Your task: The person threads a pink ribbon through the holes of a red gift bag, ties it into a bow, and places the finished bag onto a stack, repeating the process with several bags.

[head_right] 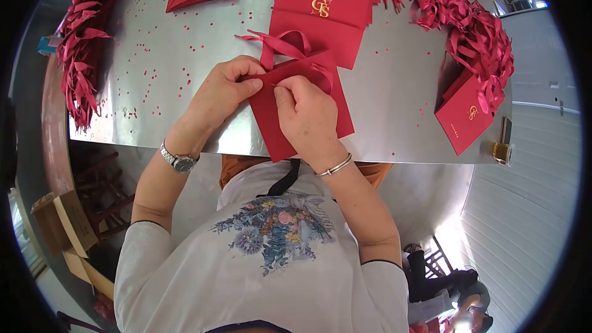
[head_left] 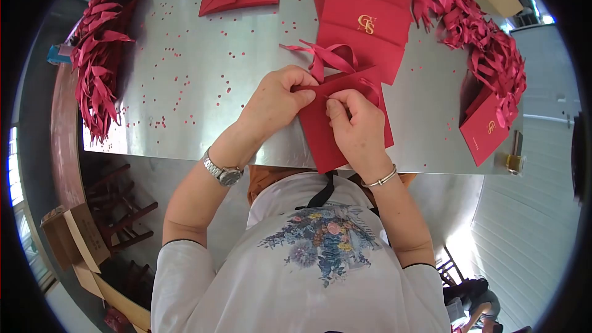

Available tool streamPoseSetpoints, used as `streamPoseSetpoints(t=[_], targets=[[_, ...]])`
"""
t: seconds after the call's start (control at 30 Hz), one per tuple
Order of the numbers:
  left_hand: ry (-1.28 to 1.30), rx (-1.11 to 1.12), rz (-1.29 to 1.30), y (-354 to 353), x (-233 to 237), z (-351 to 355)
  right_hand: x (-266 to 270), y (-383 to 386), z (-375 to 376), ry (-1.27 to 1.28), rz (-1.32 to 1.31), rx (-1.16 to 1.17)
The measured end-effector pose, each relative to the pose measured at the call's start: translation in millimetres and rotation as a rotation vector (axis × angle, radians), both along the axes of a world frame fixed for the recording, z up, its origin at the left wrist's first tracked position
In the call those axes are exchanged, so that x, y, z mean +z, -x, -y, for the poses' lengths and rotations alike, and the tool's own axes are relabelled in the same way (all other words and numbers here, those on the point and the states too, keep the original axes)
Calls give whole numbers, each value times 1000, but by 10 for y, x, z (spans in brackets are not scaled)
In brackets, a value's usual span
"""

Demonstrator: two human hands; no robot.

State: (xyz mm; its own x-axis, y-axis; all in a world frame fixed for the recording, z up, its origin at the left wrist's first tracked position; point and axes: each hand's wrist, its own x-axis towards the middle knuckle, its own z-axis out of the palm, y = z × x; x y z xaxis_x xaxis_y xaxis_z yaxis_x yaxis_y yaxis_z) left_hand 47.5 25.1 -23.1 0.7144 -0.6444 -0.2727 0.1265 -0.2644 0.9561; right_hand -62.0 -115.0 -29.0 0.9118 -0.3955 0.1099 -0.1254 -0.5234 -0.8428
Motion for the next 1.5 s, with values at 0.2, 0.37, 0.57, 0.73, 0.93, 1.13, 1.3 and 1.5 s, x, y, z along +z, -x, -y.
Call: streamPoseSetpoints(t=[0.2, 0.37, 0.57, 0.73, 0.93, 1.13, 1.3, 1.5], targets=[[-66, -27, -13, 1, 50, -55, 26, -68, -12, 53, -37, 34], [-13, -20, 57, 5, 15, -83, 81, -134, -29, 107, -23, 66], [18, 32, 191, 39, -110, -82, 126, -224, -19, 355, -30, 159], [28, 120, 441, 127, -193, -43, 334, -369, -41, 669, -177, 324], [58, 157, 531, 102, -206, -69, 497, -544, -100, 770, -232, 418], [168, 136, 342, 73, -191, -117, 308, -368, 14, 525, -54, 337], [154, 5, 526, -10, -138, -162, 221, -303, 98, 481, 15, 355], [65, -206, 590, -185, -13, -62, 205, -212, 101, 453, 24, 349]])
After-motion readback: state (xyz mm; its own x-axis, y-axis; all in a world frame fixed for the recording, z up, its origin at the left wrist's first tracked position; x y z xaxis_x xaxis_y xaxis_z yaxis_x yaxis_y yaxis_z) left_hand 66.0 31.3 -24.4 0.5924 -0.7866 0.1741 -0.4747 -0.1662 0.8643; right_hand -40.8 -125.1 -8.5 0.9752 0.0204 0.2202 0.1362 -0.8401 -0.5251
